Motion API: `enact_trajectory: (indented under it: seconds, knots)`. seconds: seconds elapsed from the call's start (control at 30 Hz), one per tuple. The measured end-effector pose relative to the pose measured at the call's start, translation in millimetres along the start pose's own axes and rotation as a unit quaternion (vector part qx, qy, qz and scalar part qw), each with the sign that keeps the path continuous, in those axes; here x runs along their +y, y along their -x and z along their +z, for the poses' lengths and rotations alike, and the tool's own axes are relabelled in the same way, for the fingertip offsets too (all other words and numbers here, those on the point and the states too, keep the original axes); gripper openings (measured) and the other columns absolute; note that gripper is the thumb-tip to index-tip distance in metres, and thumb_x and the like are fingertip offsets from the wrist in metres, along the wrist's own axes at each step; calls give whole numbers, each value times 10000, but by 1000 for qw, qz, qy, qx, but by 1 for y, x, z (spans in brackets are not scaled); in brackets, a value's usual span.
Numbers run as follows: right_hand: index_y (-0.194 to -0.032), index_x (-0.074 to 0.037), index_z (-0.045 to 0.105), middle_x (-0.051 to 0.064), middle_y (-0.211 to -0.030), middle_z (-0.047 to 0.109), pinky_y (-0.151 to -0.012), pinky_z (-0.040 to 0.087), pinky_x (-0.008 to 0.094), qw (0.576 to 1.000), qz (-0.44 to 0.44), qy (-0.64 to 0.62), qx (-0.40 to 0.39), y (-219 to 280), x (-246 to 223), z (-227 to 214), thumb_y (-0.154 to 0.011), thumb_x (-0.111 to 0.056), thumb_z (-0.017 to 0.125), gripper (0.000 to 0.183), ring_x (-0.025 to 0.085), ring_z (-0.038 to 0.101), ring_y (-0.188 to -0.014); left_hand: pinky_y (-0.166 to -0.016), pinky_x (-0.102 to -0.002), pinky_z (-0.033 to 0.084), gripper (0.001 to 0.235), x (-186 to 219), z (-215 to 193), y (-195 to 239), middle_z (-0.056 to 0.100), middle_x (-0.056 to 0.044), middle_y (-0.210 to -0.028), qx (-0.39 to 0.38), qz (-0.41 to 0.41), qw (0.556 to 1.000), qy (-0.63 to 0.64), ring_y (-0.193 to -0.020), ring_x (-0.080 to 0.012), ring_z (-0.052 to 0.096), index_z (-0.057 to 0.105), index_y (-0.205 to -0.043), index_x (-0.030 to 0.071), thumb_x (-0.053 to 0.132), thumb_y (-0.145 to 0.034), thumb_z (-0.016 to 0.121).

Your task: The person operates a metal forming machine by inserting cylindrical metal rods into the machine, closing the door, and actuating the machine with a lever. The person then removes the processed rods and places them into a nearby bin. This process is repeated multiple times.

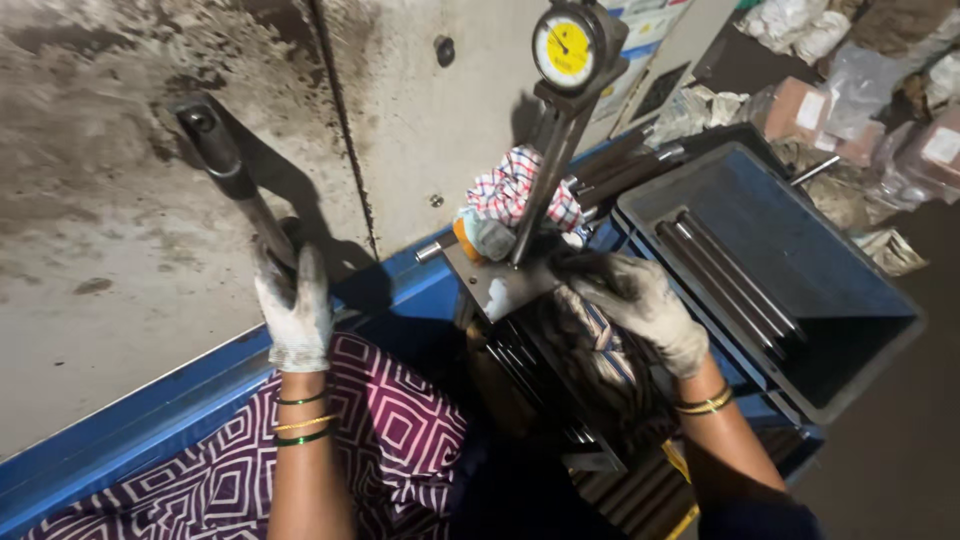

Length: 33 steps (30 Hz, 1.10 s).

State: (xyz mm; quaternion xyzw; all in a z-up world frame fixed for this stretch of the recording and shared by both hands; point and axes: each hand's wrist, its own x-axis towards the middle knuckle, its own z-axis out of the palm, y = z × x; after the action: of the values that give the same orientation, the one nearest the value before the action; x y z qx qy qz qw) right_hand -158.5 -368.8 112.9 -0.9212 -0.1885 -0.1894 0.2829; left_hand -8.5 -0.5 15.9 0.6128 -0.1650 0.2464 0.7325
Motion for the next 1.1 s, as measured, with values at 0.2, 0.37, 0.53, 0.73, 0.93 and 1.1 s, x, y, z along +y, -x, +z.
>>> enact_trajectory:
  seconds: [0.2, 0.37, 0.53, 0.73, 0.93, 1.1]
  knots:
    - [-1228, -80, 688, 132, -1159, 727, -881, 556, 388, 984, 128, 104, -68, 53, 53, 33, -912, -317, 673, 395, 305, 706, -1025, -936, -304, 478, 427, 21, 8, 3, 569, -84, -1263, 23, -28, 999, -32, -1071, -142, 531, 452, -1476, 21, 107, -1092, 618]
    - [-1286, -122, 644, 135, -1246, 637, -953, 473, 448, 947, 109, 295, -67, 77, 91, 110, -824, -345, 719, 519, 333, 590, -1153, -1205, -521, 349, 578, 36, 21, 29, 438, -254, -1535, 82, 119, 964, -223, -1427, -368, 436, 345, -1567, -22, 43, -1068, 629]
    - [-1396, -2, 534, 192, -1339, 568, -980, 423, 544, 941, 32, 324, 94, 92, 123, 170, -833, -349, 675, 676, 381, 515, -1206, -1287, -503, 341, 466, 17, 61, 79, 473, -186, -1523, 190, 153, 959, -141, -1435, -324, 475, 361, -1500, 33, 63, -1092, 586]
    - [-1327, -86, 590, 122, -1230, 616, -947, 407, 547, 930, 125, 340, 54, 95, 133, 186, -794, -327, 675, 592, 345, 546, -1153, -927, -285, 493, 314, -49, 86, 115, 635, -67, -1123, 6, -101, 987, 123, -1006, -151, 584, 597, -1349, 25, 123, -1052, 562]
    - [-978, -137, 628, 57, -910, 657, -745, 490, 341, 976, 101, 16, 190, 108, 104, 139, -995, -132, 654, 31, 214, 639, -848, -771, -270, 523, 329, -99, 92, 123, 675, -23, -982, 26, -321, 897, 304, -828, -107, 624, 641, -1266, 50, 255, -1013, 594]
    - [-1042, -72, 644, 1, -861, 642, -659, 462, 292, 915, 257, -242, 196, 102, 86, 113, -1000, -119, 682, 73, 103, 562, -746, -758, -280, 540, 340, -117, 94, 131, 677, -32, -951, -8, -311, 915, 255, -814, -117, 633, 655, -1242, 37, 286, -1022, 579]
